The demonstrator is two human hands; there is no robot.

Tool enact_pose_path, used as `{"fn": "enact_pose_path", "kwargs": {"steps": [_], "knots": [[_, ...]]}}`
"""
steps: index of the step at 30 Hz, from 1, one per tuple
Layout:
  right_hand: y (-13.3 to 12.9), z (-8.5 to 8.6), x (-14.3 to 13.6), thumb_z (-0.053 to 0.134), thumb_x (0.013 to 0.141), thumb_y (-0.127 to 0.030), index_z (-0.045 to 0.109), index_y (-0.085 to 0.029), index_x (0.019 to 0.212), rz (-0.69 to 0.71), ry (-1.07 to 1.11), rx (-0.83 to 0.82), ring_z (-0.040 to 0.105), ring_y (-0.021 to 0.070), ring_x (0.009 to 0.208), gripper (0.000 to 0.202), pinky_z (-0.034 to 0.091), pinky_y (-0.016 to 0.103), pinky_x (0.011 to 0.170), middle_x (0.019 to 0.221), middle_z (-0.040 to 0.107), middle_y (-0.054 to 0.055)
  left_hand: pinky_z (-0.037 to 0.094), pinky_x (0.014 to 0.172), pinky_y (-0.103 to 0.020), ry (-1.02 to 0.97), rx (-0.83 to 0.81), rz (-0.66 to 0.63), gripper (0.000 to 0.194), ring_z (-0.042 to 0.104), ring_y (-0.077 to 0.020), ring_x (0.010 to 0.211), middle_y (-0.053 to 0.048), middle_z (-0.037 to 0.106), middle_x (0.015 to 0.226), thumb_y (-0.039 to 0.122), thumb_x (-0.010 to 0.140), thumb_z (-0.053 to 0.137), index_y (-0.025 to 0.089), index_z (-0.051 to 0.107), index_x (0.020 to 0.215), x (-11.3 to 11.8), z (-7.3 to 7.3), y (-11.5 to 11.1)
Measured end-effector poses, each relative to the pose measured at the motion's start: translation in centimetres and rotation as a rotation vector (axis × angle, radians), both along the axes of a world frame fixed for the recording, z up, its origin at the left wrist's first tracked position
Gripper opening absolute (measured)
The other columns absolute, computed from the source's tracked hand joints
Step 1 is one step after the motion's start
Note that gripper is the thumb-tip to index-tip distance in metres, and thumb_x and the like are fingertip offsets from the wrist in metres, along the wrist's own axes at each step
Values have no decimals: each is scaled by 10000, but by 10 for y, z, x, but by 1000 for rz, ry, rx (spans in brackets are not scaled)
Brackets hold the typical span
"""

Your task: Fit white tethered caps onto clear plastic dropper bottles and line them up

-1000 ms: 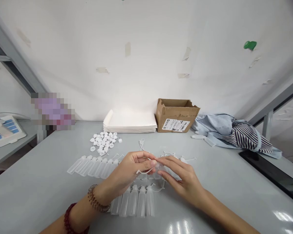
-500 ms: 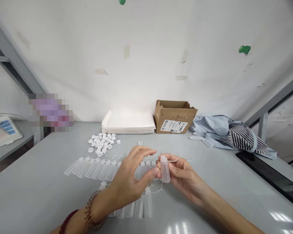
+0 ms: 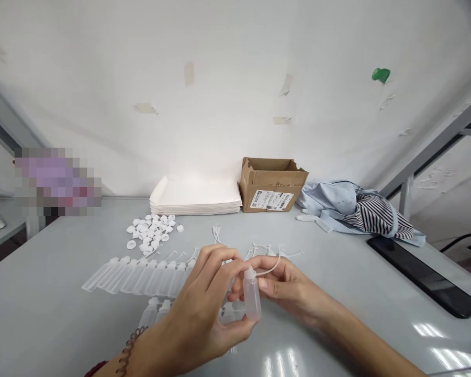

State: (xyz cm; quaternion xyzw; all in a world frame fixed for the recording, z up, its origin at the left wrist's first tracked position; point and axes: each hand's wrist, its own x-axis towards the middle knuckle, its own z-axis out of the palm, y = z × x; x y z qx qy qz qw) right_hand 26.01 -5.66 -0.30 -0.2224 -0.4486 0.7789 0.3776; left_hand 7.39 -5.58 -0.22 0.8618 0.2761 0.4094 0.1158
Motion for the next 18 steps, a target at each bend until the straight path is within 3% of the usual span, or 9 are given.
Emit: {"fn": "enact_pose_path", "kwargs": {"steps": [2, 5, 7, 12, 18], "knots": [[3, 7, 12, 686, 816, -383, 644, -177, 1089, 21, -144, 131, 673, 208, 944, 344, 481, 381, 877, 962, 720, 84, 431, 898, -406, 72, -42, -37, 498, 435, -269, 1069, -101, 502, 1097, 127, 718, 666, 187, 438, 1157, -5, 3, -1], [8, 20, 33, 776, 705, -405, 635, -207, 1115, -59, -321, 352, 628, 238, 1057, 477, 456, 429, 943, 1098, 689, 90, 431, 903, -411, 159, -70, -104, 518, 427, -281, 1085, -109, 506, 1116, 155, 723, 674, 194, 421, 1174, -10, 6, -3], [9, 27, 44, 801, 671, -386, 634, -225, 1113, -96, -389, 447, 655, 232, 993, 499, 487, 429, 913, 1089, 690, 75, 426, 908, -419, 187, -61, -129, 500, 428, -288, 1083, -115, 513, 1113, 166, 730, 672, 187, 428, 1167, -11, 7, -3], [8, 33, 46, 746, 759, -251, 694, -202, 982, -113, -637, 531, 668, 152, 755, 234, 538, 291, 714, 837, 709, 19, 410, 913, -432, 226, -29, -120, 442, 440, -288, 1068, -117, 532, 1090, 169, 760, 651, 171, 450, 1154, -9, 4, -3], [3, 23, 30, 687, 824, -213, 697, -203, 879, -230, -754, 874, 644, 132, 747, 58, 483, 305, 790, 814, 724, -5, 409, 895, -420, 251, 22, -64, 422, 444, -289, 1061, -118, 541, 1078, 222, 787, 675, 163, 447, 1138, -9, 0, 0]]}}
